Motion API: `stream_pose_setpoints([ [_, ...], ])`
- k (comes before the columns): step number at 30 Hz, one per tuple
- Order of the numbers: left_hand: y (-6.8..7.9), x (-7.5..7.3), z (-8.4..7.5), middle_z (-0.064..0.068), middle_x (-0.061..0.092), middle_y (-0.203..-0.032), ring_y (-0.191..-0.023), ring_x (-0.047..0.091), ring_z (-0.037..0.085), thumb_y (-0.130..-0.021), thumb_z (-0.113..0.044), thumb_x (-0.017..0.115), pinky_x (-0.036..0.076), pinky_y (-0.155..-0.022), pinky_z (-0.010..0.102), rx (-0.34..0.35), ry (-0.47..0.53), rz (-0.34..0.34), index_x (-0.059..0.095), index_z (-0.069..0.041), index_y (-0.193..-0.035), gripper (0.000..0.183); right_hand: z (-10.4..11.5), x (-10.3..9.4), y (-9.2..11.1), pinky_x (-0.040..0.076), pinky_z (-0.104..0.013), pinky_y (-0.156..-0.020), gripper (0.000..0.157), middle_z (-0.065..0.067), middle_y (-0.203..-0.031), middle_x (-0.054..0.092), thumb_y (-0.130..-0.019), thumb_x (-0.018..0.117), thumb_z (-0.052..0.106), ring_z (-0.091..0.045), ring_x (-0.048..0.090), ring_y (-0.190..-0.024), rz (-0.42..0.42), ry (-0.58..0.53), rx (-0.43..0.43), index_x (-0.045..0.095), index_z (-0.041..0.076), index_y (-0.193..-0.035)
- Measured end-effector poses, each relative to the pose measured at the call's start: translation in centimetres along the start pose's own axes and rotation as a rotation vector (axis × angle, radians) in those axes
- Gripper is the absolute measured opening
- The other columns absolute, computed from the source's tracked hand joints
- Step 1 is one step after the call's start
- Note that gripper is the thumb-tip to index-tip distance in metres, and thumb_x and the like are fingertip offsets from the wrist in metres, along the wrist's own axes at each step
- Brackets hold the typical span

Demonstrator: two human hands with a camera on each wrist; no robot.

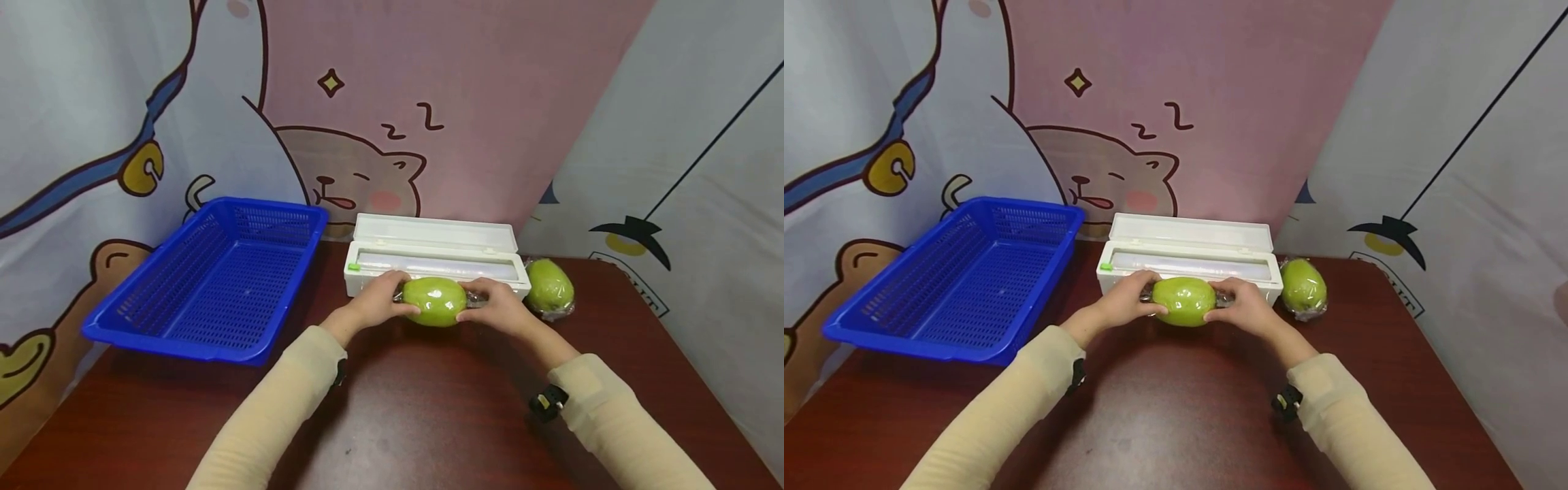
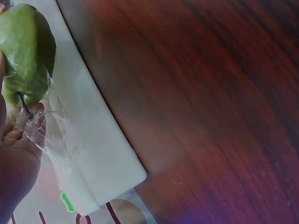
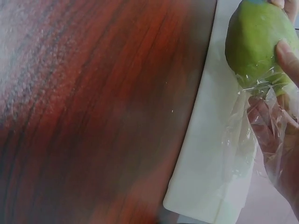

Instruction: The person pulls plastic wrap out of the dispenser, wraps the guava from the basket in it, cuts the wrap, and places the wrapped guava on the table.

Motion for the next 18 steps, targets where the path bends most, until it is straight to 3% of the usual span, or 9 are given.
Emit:
stream_pose_setpoints([
  [6, 0.08, -0.04, 0.00, 0.008, 0.060, -0.108, -0.101, 0.057, 0.020, -0.078, -0.033, 0.075, 0.047, -0.091, 0.034, -0.020, 0.026, 0.001, 0.056, -0.004, -0.114, 0.050, -0.25, 0.11, 0.03, 0.047, -0.046, -0.093, 0.061, -0.019, -0.116, 0.065, -0.069, 0.083, 0.021, -0.033, 0.059, -0.111, 0.017, -0.068, 0.055, 0.060, -0.002, -0.120],
  [10, 0.01, -0.08, -0.07, 0.008, 0.061, -0.106, -0.100, 0.057, 0.020, -0.079, -0.034, 0.074, 0.047, -0.091, 0.034, -0.024, 0.014, 0.009, 0.057, -0.004, -0.113, 0.049, -0.49, 0.14, 0.12, 0.052, -0.033, -0.082, 0.056, -0.017, -0.112, 0.067, -0.070, 0.082, 0.023, -0.029, 0.063, -0.106, 0.020, -0.099, 0.097, 0.059, 0.002, -0.117],
  [13, -0.08, -0.05, -0.01, 0.008, 0.061, -0.107, -0.101, 0.057, 0.020, -0.079, -0.035, 0.073, 0.047, -0.091, 0.034, -0.034, 0.018, 0.015, 0.058, -0.004, -0.113, 0.048, -0.70, 0.19, 0.18, 0.053, -0.024, -0.071, 0.054, -0.018, -0.110, 0.067, -0.071, 0.081, 0.022, -0.024, 0.066, -0.093, 0.028, -0.128, 0.124, 0.060, 0.002, -0.116],
  [18, -0.17, 0.12, 0.21, 0.007, 0.063, -0.109, -0.103, 0.058, 0.019, -0.080, -0.034, 0.073, 0.046, -0.092, 0.034, -0.051, 0.042, 0.025, 0.060, -0.005, -0.115, 0.047, -0.69, 0.32, 0.32, 0.054, -0.024, -0.062, 0.053, -0.024, -0.111, 0.065, -0.075, 0.078, 0.016, -0.008, 0.063, -0.073, 0.061, -0.232, 0.163, 0.058, -0.004, -0.121],
])
Point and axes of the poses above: each hand's wrist, its own y-axis away from the middle knuckle, its own x-axis out of the palm, z = x × y, the point moved 6 cm from there along -y, towards the middle knuckle
